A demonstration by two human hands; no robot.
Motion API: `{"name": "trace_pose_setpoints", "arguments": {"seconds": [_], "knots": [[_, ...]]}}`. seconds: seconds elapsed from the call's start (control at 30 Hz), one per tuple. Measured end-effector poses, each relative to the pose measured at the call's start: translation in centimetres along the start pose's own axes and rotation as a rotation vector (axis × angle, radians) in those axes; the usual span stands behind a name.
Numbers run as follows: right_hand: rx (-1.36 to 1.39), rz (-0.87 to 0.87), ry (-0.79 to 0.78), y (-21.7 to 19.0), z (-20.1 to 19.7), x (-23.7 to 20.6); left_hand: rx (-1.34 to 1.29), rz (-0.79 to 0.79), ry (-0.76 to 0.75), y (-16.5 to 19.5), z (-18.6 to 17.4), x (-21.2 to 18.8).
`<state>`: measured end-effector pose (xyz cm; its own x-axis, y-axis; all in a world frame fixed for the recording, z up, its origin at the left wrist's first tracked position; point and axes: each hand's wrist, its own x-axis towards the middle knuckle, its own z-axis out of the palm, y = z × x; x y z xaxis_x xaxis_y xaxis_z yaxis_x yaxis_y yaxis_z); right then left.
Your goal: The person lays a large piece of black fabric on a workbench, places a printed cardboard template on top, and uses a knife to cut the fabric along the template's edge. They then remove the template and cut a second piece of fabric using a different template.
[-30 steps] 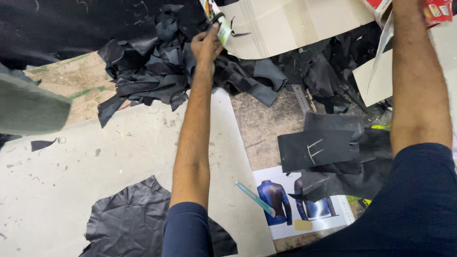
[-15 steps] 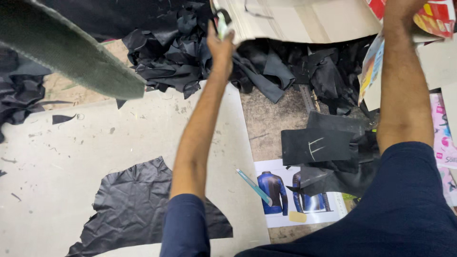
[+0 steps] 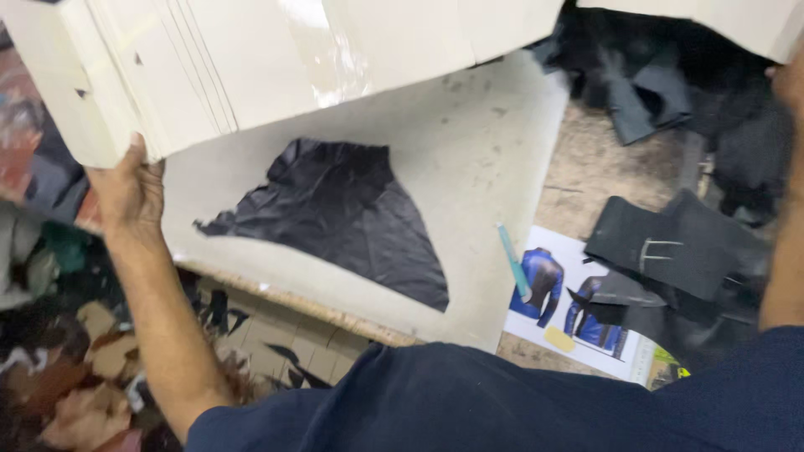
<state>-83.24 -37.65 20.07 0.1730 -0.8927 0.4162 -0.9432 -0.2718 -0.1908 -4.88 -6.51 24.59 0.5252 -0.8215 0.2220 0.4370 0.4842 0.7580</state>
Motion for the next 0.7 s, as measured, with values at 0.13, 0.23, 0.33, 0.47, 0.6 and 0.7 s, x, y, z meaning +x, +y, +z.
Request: {"name": "trace_pose_setpoints", "arguments": {"seconds": [0.13, 0.23, 0.33, 0.47, 0.6, 0.7], "knots": [[0.237, -0.246, -0.023, -11.8, 3.6, -4.5, 0.236, -0.009, 0.229, 2.7, -14.5, -10.1], [0.637, -0.163, -0.295, -20.5, 5.6, -8.9, 0.241, -0.069, 0.402, 3.8, -21.0, -15.3], [0.418, -0.597, -0.349, -28.3, 7.1, -13.0, 0.175, -0.117, 0.492, 5.0, -23.6, -17.8], [0.361, -0.707, -0.438, -35.3, 8.6, -17.3, 0.195, -0.140, 0.607, 6.3, -24.0, -17.1], [0.365, -0.800, -0.268, -40.1, 11.2, -19.0, 0.057, -0.071, 0.667, 9.6, -22.0, -13.7], [0.165, -0.832, -0.098, -42.5, 13.4, -16.5, -0.127, -0.017, 0.484, 13.6, -20.3, -10.4]]}}
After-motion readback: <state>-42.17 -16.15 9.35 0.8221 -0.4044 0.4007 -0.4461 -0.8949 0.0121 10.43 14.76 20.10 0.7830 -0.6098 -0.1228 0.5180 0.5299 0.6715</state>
